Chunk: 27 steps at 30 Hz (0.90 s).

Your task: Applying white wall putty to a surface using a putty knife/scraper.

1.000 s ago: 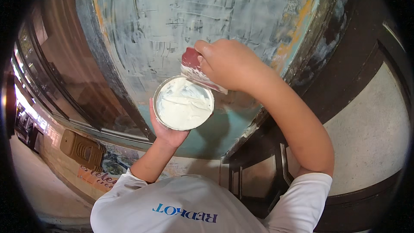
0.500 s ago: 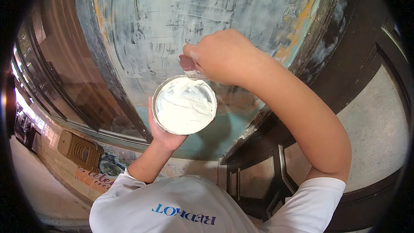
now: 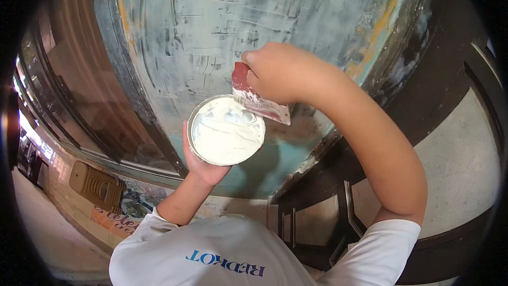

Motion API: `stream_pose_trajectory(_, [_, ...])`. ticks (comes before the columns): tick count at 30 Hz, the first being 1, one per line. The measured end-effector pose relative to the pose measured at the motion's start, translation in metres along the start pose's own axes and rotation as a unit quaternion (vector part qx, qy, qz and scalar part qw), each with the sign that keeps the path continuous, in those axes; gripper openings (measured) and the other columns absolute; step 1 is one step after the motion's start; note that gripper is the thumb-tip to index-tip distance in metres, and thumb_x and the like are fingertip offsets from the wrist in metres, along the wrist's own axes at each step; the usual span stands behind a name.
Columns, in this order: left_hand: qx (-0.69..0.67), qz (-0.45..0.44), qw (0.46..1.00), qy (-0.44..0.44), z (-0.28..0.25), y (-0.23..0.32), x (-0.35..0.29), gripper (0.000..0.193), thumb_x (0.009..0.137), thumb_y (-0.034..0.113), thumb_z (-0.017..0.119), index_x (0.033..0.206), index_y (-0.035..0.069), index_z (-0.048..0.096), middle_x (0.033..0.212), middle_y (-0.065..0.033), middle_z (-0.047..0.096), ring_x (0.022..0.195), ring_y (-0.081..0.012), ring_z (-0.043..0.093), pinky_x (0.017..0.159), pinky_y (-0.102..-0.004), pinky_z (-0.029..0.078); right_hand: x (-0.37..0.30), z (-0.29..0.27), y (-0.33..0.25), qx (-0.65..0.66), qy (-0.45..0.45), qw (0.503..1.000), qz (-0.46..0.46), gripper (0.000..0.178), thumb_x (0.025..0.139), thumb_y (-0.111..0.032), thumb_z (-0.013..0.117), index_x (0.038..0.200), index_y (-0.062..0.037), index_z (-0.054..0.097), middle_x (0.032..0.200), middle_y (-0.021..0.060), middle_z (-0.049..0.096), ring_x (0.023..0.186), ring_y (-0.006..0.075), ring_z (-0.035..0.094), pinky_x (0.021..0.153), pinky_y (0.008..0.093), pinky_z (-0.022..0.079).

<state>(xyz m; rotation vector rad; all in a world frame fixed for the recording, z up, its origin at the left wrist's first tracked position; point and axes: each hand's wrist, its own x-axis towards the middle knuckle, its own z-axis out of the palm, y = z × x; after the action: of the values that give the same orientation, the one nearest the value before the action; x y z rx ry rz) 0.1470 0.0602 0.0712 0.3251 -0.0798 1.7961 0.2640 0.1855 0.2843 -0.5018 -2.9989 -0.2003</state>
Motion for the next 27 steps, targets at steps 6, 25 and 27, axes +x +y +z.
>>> stream_pose_trajectory(6, [-0.008,-0.011,1.0,0.011,0.004,0.007,0.001,0.078,0.098,0.068,0.033,0.155,0.015,0.037,0.159,-0.0117,0.038,0.144,-0.0384,0.037,0.119,-0.0601,0.027,0.008,0.024,-0.028,0.006,0.016,0.998,-0.055,0.021,0.094,-0.021,0.057,0.106,-0.005,0.055,0.074,0.0207,0.065,0.075,0.0435,0.064,0.066,0.054,0.051])
stream_pose_trajectory(25, [-0.009,-0.049,0.999,0.022,-0.009,0.019,0.005,0.079,0.097,0.07,0.032,0.154,0.015,0.039,0.154,-0.0103,0.045,0.14,-0.0342,0.044,0.117,-0.0527,0.034,0.001,0.04,-0.025,0.08,-0.014,0.995,-0.058,0.018,0.099,-0.024,0.055,0.11,-0.0096,0.057,0.08,0.0203,0.066,0.077,0.0441,0.064,0.066,0.0536,0.049])
stream_pose_trajectory(27, [-0.029,-0.06,0.998,0.005,-0.018,0.021,0.005,0.075,0.099,0.066,0.035,0.153,0.016,0.041,0.156,-0.0123,0.042,0.141,-0.0381,0.042,0.117,-0.058,0.031,0.002,0.045,-0.024,0.087,-0.011,0.994,-0.069,0.02,0.099,-0.025,0.055,0.112,-0.0098,0.058,0.08,0.021,0.066,0.077,0.0448,0.064,0.067,0.0541,0.048])
